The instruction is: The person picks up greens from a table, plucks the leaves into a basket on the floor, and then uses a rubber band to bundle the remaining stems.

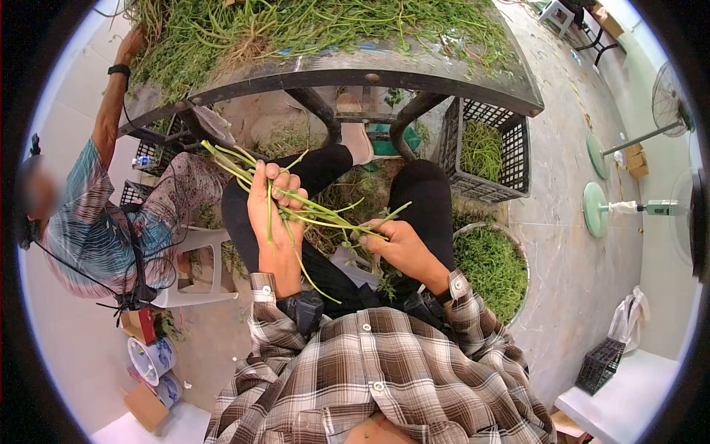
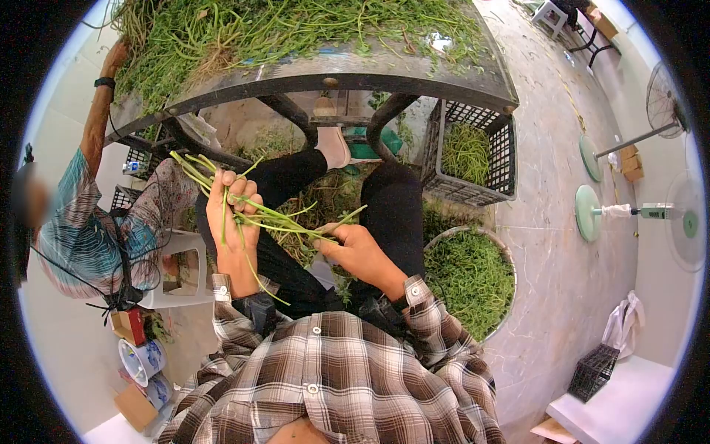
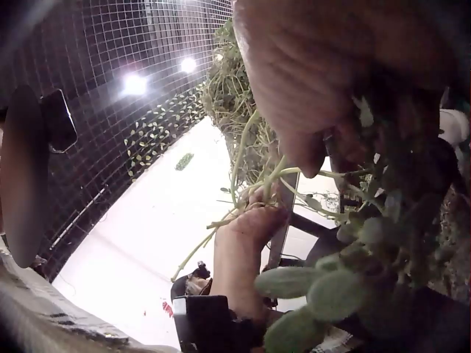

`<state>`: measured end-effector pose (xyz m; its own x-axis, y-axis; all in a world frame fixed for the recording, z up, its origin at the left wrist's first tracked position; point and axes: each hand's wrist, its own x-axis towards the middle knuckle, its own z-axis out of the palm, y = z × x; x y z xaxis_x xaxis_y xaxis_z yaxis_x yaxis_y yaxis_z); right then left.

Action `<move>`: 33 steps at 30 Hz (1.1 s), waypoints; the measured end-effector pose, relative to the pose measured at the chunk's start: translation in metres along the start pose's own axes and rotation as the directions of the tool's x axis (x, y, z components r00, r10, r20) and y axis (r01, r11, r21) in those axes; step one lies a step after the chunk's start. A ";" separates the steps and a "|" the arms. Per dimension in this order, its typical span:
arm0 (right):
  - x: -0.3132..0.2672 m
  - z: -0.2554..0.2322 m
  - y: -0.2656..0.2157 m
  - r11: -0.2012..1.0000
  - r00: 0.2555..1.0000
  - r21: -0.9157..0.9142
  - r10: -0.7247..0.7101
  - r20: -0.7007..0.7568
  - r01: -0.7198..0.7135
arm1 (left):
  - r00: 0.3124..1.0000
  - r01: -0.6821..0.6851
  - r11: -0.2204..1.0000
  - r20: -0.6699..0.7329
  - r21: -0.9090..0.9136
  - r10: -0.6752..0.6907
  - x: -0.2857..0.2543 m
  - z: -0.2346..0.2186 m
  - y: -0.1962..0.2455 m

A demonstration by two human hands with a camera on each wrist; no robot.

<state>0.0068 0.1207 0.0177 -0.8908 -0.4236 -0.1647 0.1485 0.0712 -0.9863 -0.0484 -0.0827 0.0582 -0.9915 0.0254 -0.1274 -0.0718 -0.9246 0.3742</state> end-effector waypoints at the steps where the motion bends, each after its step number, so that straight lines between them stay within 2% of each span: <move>1: 0.000 0.000 -0.001 1.000 1.000 0.000 0.000 -0.001 0.000 | 1.000 0.001 1.000 -0.003 0.005 -0.001 0.000 -0.001 -0.001; 4: 0.000 0.000 -0.002 1.000 1.000 -0.002 -0.028 0.005 0.028 | 1.000 0.011 1.000 -0.005 0.008 -0.011 0.000 -0.001 -0.003; 6: 0.000 0.000 0.001 1.000 0.999 0.003 0.023 0.022 -0.023 | 1.000 0.021 1.000 -0.005 0.005 -0.021 0.000 -0.002 -0.003; 9: 0.001 0.000 0.005 1.000 1.000 -0.012 0.006 0.015 -0.006 | 0.999 0.032 0.999 0.023 -0.010 -0.032 -0.001 -0.004 -0.004; 21: 0.002 0.002 0.020 0.993 0.992 -0.005 0.118 0.038 -0.117 | 0.994 0.063 0.994 -0.098 0.093 -0.053 -0.003 -0.010 -0.017; 30: 0.003 0.001 0.022 0.994 0.998 -0.092 0.059 0.001 -0.059 | 0.986 0.079 0.987 -0.157 0.137 -0.057 -0.002 -0.013 -0.022; 33: 0.003 0.001 0.021 0.991 0.996 -0.098 0.092 0.004 -0.091 | 0.983 0.081 0.987 -0.173 0.142 -0.056 -0.002 -0.012 -0.022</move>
<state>0.0077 0.1204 -0.0039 -0.8714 -0.4191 -0.2550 0.1863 0.1981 -0.9623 -0.0438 -0.0675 0.0389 -0.9521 0.0110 -0.3054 -0.1669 -0.8560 0.4893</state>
